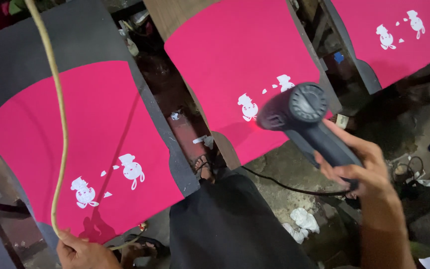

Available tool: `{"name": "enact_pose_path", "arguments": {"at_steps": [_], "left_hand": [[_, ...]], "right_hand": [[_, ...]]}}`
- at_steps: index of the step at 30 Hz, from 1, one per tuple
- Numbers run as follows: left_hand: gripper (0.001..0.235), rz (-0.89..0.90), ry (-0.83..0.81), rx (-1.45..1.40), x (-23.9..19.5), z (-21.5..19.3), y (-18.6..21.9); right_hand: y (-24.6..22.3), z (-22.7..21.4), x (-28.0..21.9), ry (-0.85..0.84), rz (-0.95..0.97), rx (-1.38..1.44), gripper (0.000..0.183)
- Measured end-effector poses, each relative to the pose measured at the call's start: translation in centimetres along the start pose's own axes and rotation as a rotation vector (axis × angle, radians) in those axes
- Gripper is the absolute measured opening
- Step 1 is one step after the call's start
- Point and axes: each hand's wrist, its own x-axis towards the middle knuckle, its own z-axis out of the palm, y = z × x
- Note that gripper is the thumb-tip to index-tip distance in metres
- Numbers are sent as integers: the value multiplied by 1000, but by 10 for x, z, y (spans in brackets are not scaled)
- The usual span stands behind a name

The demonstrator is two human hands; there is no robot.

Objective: Using a handheld heat gun to dry ink on screen-printed fabric panels

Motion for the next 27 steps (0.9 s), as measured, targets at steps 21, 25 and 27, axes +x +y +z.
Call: {"name": "enact_pose_path", "arguments": {"at_steps": [21,25,27], "left_hand": [[37,53,73,-57,1,7,-2],[42,31,91,-34,7,17,-43],[35,293,231,-101,20,33,-115]], "right_hand": [[-10,6,17,-83,35,28,97],[-5,38,55,-63,-37,90,93],[-9,42,65,-3,-75,34,91]]}}
